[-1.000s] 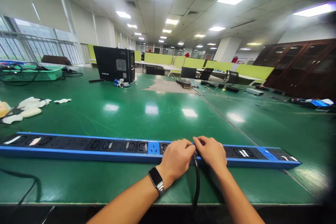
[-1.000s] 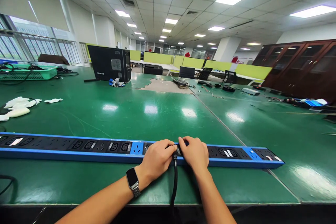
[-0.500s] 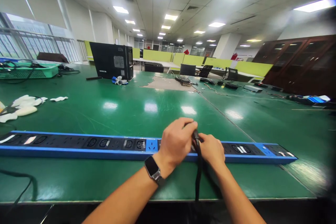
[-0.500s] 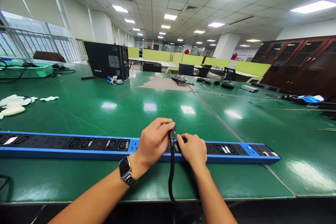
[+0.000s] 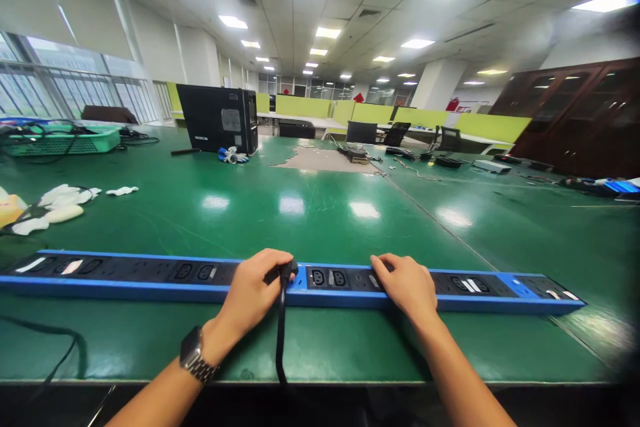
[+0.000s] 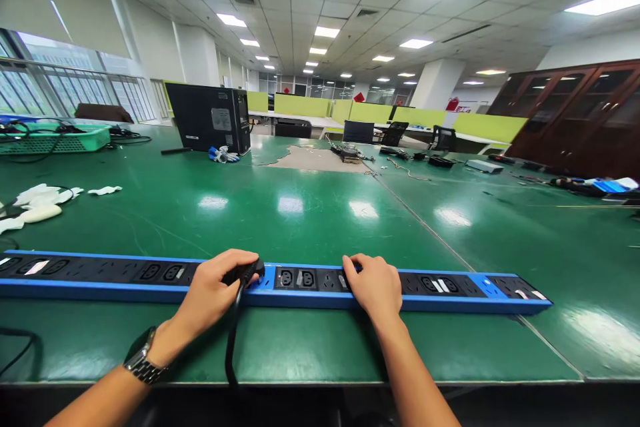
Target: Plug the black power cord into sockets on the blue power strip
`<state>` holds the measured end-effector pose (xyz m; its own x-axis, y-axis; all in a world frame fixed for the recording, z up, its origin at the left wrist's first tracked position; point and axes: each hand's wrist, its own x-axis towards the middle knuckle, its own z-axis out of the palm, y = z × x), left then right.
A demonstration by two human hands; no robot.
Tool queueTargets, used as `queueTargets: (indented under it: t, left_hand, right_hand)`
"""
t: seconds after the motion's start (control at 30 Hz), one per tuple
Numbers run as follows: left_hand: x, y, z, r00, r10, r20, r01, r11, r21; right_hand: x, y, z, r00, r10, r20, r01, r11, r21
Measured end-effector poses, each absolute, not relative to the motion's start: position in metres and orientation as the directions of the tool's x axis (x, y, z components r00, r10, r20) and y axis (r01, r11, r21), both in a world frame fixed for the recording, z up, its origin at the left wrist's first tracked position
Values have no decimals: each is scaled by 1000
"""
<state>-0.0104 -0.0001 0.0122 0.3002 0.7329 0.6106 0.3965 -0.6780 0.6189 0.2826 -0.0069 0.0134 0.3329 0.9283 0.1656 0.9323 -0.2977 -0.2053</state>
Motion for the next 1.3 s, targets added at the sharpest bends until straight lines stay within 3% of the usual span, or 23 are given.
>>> queueTargets:
  t: [0.2, 0.57, 0.8, 0.9, 1.1, 1.3]
  left_hand:
    - [-1, 5, 11, 355, 693, 627, 403, -719, 566]
    - [1, 3, 12, 359, 765, 535, 451, -644, 618]
    - [2, -4, -4, 435, 603, 668, 458, -787, 413]
    - [2, -5, -7, 444, 583, 680, 471, -798, 377]
    - [2, -1, -10, 371, 535, 759, 404, -829, 386]
    - [-7, 0, 19, 173, 499, 849, 421, -817, 394]
  right_hand:
    - [284, -7, 12, 328, 929, 169, 935, -295, -194]
    - [285, -6, 10, 331, 929, 167, 934, -297, -199]
    - [285, -6, 10, 331, 929, 164, 934, -298, -197]
    - [285, -7, 10, 331, 930, 161, 934, -299, -194]
    - [284, -7, 12, 340, 926, 165, 931, -307, -195]
    - [284, -6, 12, 337, 926, 171, 933, -304, -194]
